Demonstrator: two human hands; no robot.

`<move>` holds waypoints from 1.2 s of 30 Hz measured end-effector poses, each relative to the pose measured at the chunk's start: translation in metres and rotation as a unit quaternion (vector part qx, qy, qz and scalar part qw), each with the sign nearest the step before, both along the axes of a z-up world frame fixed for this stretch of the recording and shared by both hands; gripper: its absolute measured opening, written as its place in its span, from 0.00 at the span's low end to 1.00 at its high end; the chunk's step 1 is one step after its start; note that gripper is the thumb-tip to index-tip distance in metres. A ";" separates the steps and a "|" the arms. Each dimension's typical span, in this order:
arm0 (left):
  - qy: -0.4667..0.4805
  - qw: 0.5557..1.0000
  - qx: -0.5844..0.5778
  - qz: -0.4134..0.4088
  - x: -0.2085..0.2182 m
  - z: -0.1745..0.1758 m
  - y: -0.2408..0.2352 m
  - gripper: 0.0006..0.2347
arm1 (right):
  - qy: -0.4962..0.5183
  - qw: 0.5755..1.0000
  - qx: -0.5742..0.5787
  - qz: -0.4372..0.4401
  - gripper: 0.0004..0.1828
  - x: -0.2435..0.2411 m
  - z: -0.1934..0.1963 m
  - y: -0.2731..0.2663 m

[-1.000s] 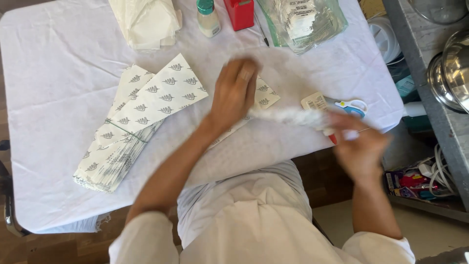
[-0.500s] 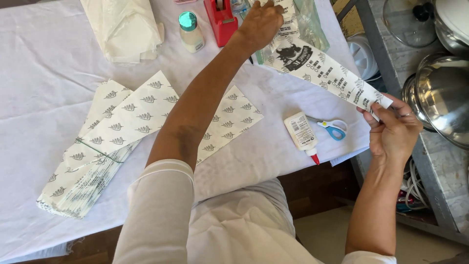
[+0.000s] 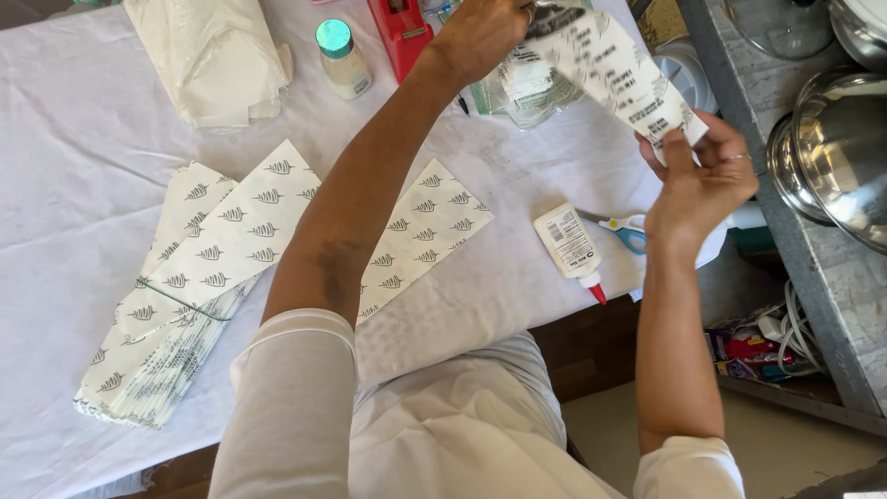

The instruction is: The person is folding paper strips and applying glue to them to prepare them for packaging.

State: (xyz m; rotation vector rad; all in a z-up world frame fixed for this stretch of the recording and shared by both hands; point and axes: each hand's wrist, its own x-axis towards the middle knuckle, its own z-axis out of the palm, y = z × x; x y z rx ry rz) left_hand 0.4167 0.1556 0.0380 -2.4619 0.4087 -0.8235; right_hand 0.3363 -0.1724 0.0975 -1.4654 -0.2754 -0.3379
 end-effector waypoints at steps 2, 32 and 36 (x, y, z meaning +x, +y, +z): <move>0.001 0.999 -0.039 -0.022 -0.002 0.002 -0.002 0.11 | -0.066 0.998 -0.018 0.003 0.10 -0.002 0.000 0.009; 0.027 0.980 -0.195 -0.007 0.004 -0.050 -0.010 0.11 | -0.391 0.793 -0.412 0.220 0.19 0.051 0.008 0.048; -0.035 0.981 -0.188 0.034 0.002 -0.035 -0.014 0.06 | -0.323 0.714 -0.525 0.333 0.26 0.073 -0.011 0.094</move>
